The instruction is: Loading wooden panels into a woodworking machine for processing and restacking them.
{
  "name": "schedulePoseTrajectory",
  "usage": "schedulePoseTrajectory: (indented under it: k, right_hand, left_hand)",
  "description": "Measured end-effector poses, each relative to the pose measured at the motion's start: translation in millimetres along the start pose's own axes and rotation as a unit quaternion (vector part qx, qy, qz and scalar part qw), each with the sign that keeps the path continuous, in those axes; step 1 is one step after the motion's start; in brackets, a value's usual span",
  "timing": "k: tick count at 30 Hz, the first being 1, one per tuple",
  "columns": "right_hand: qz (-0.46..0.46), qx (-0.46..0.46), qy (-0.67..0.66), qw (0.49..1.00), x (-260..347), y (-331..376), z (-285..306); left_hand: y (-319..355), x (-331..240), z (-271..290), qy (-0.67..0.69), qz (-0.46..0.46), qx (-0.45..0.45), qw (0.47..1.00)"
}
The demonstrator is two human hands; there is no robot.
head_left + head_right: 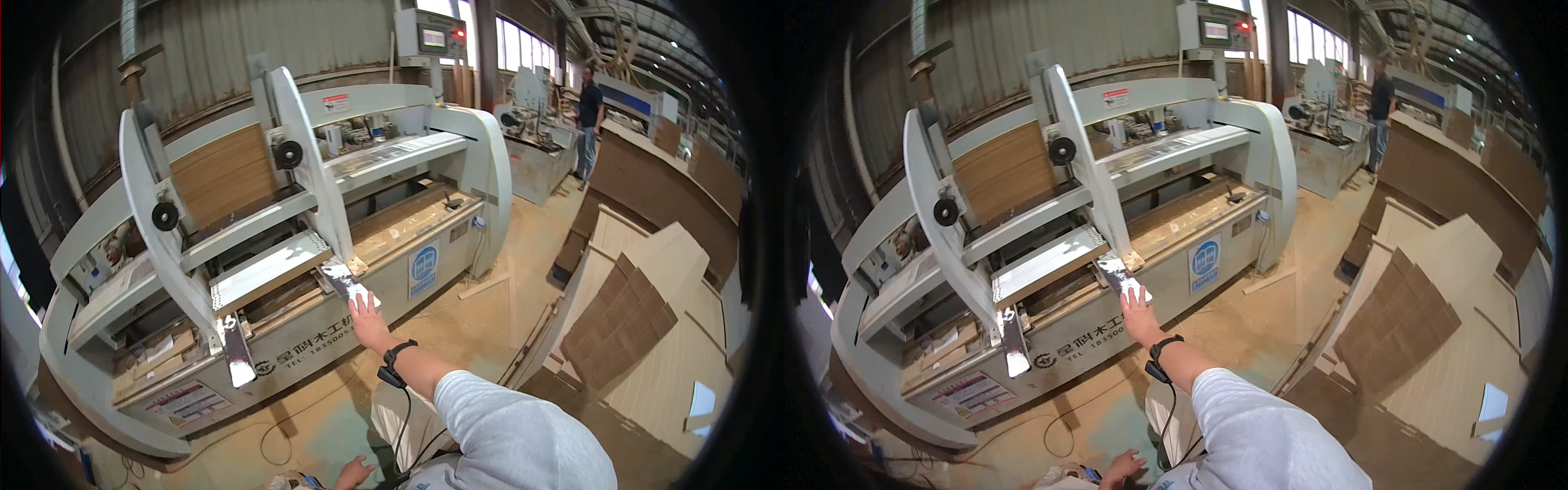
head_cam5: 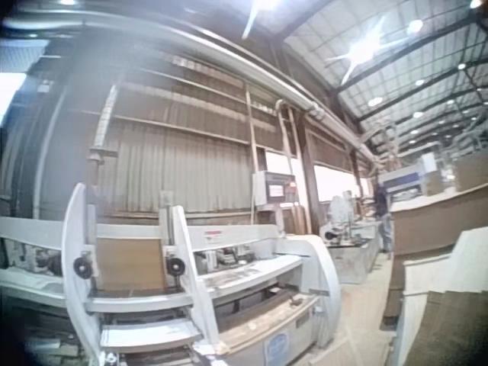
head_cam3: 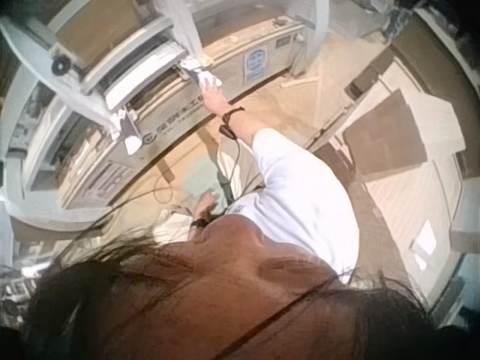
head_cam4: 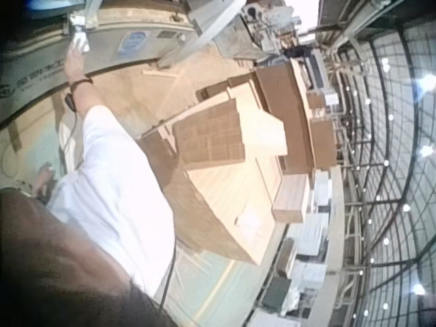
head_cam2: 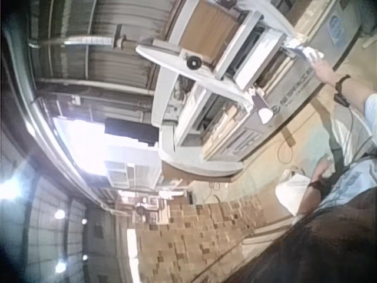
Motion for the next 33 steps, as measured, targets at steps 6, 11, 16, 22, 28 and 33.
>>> schedulePoseTrajectory:
  k: [6, 11, 16, 22, 28, 33]
  right_hand:
    - [-0.006, 0.006, -0.013, 1.000, -12, 4, 5]
    - [-0.010, 0.013, -0.022, 1.000, -10, 1, 4]
    - [-0.008, 0.016, -0.019, 1.000, -7, 1, 2]
    - [-0.012, 0.031, -0.019, 0.999, -8, 2, 3]
    - [-0.017, 0.037, -0.016, 0.999, -8, 2, 3]
    - [-0.018, 0.035, -0.021, 0.999, -9, 1, 2]
  left_hand:
    - [15, -32, 14, -0.021, 0.006, 0.008, 1.000]
    - [11, -26, 11, -0.033, 0.012, 0.021, 0.999]
    - [10, -18, 8, -0.027, 0.021, 0.021, 0.999]
    - [15, -26, 11, -0.020, 0.024, 0.026, 0.999]
    - [12, -24, 10, -0.020, 0.016, 0.022, 0.999]
    - [13, -26, 12, -0.024, 0.015, 0.023, 0.999]
Point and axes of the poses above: each hand's wrist, its own y-axis away from the middle knuckle, its own z-axis out of the back of the hand, x = y × z, the point moved 10 cm from there along -y, towards the middle knuckle, and after that the axes turned 8 degrees about -y, right-handed, at the moved point
